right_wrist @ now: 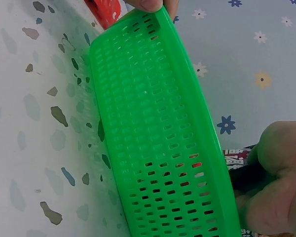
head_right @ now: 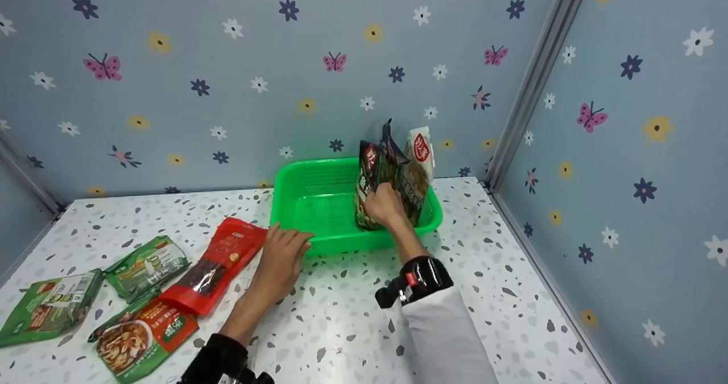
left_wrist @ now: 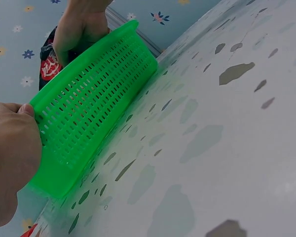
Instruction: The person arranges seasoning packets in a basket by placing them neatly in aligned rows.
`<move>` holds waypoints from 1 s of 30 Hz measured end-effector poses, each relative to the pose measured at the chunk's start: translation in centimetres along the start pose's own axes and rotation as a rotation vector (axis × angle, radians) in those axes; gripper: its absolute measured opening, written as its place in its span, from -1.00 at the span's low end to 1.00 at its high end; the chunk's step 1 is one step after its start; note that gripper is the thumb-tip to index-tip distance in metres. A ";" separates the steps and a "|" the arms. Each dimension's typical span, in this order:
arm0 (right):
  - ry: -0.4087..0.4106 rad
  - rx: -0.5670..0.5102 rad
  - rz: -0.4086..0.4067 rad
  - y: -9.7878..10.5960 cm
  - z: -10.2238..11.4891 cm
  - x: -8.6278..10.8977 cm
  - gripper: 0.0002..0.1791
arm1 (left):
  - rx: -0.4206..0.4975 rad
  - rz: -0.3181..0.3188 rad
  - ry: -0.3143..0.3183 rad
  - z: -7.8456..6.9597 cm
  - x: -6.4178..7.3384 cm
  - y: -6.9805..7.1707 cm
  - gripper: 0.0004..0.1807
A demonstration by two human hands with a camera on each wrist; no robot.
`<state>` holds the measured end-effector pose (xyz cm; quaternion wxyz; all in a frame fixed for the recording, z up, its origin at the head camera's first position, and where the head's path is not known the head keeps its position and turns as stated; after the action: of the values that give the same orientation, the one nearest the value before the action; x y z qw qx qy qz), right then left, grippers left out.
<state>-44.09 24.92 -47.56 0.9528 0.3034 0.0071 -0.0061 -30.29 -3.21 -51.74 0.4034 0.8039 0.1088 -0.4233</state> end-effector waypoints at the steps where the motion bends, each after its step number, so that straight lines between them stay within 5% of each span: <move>1: -0.007 0.002 0.005 0.1 1.0 0.8 -0.62 | 0.002 -0.002 0.000 0.0 0.0 0.0 -0.81; 8: -0.032 0.034 -0.012 0.6 5.2 5.1 -0.61 | 0.011 -0.001 0.007 -0.1 0.2 -0.1 -0.82; 17: -0.003 0.125 -0.041 0.3 5.8 5.7 -0.54 | 0.011 0.009 0.015 -0.2 0.0 0.2 -0.82; 30: -0.005 0.147 -0.040 0.5 6.1 5.9 -0.12 | 0.015 0.002 0.005 -0.1 0.0 0.0 -0.83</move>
<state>-38.16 21.71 -42.38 0.9277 0.3722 0.0105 -0.0264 -30.24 -3.17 -51.68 0.3975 0.8081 0.1060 -0.4216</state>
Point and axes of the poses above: each hand's wrist, its own x-axis away from the middle knuckle, its own y-axis out of the back of the hand, z = x × y, the point moved 1 cm from there along -x, towards the middle knuckle, and after that the axes turned 8 degrees about -z, right-handed, at the moved point
